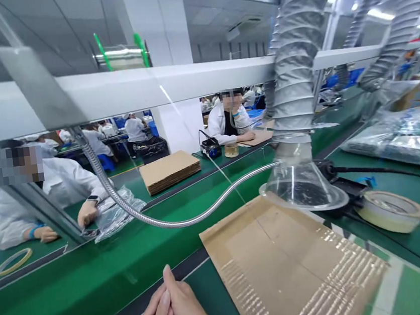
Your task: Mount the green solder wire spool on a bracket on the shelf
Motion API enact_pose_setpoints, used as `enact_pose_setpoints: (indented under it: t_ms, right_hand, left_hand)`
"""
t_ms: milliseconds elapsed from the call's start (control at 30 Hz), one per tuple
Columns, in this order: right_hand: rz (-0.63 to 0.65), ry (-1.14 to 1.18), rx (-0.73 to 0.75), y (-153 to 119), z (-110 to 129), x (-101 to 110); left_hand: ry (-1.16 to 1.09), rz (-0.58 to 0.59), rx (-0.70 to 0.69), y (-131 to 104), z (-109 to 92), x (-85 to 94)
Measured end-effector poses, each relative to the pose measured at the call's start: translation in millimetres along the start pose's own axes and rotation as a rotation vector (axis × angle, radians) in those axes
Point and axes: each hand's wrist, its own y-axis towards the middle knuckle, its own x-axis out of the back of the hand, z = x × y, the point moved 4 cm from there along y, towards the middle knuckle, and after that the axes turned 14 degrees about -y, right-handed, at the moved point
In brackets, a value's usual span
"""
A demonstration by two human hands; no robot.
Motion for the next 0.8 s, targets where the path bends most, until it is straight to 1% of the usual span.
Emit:
enact_pose_setpoints:
  t_ms: [67,133,200,267,333,400,567,600,733,800]
  right_hand:
    - [0.004,0.01,-0.021,3,-4,0]
    - [-0.013,0.057,-0.027,2,-7,0]
    - [-0.037,0.131,-0.011,-1,-6,-2]
    - [-0.047,0.146,0.02,-7,-2,-4]
    - [-0.049,0.09,0.046,-12,1,-6]
    - [-0.037,0.038,0.048,-14,1,-8]
    - [0.063,0.035,-0.008,-14,-7,-10]
    - [0.063,0.053,-0.008,-14,-8,-9]
    - [0.017,0.151,-0.015,-11,-11,-5]
    - [-0.003,0.17,-0.025,-10,-12,-4]
  left_hand:
    - [0.017,0.029,-0.006,5,-1,1.4]
    - [0.04,0.034,0.067,8,0,5.2]
    - [0.035,0.006,0.181,8,1,9.4]
    - [-0.012,-0.055,0.245,6,0,12.0]
    - [-0.066,-0.085,0.237,2,-2,11.4]
    - [-0.087,-0.064,0.206,-1,-2,8.7]
    - [-0.091,-0.1,0.146,-8,-1,8.3]
    - [-0.088,-0.087,0.134,-9,-1,7.5]
    - [-0.044,0.054,0.096,-10,-7,-0.8]
    - [-0.021,0.097,0.093,-9,-9,-3.6]
